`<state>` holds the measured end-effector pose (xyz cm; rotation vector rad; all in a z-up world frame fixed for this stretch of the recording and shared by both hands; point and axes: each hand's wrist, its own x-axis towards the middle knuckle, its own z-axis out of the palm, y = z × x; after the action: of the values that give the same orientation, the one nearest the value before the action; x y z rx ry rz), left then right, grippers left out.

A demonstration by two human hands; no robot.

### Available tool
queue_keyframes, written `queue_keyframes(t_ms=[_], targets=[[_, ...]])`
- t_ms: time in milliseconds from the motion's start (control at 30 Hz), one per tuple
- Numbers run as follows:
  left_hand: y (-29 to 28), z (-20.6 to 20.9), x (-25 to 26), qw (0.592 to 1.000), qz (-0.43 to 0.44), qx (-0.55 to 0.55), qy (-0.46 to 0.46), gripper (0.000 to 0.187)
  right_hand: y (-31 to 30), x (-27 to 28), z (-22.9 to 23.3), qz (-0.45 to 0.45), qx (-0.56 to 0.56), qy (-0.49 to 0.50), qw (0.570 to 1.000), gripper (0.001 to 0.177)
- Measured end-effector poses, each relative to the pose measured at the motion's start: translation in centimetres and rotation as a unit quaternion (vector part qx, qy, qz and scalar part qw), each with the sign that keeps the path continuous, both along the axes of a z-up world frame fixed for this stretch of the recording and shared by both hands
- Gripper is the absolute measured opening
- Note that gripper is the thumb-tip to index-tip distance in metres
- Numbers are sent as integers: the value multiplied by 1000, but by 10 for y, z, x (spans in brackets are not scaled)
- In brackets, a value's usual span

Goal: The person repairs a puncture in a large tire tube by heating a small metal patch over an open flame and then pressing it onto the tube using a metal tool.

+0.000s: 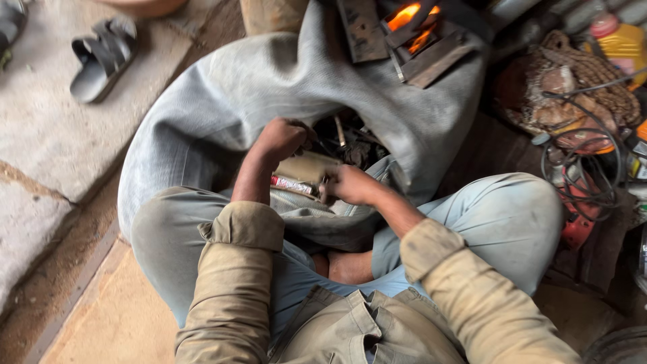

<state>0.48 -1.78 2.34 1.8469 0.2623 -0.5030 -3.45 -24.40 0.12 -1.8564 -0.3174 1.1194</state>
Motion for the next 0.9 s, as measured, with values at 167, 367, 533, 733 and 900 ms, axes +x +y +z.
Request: queue_keyframes(t_ms=[167,367,533,733,900], targets=[[-28,19,-11,997,-48,-57,19,26,-49,-3,52,-70,102,-48,991,28],[-56,18,-14,976,62,-184,99,29,-76,9,64,-222,284,55,931,23],[-75,4,-5,940,85,-321,74,23,-86,15,61,-271,337,21,902,21],[-98,-5,-1,901,123,-407,88,24,-72,18,66,-311,233,-179,904,21],[-114,-5,-4,876,148,-453,75,27,-54,14,89,-289,35,-413,863,17]])
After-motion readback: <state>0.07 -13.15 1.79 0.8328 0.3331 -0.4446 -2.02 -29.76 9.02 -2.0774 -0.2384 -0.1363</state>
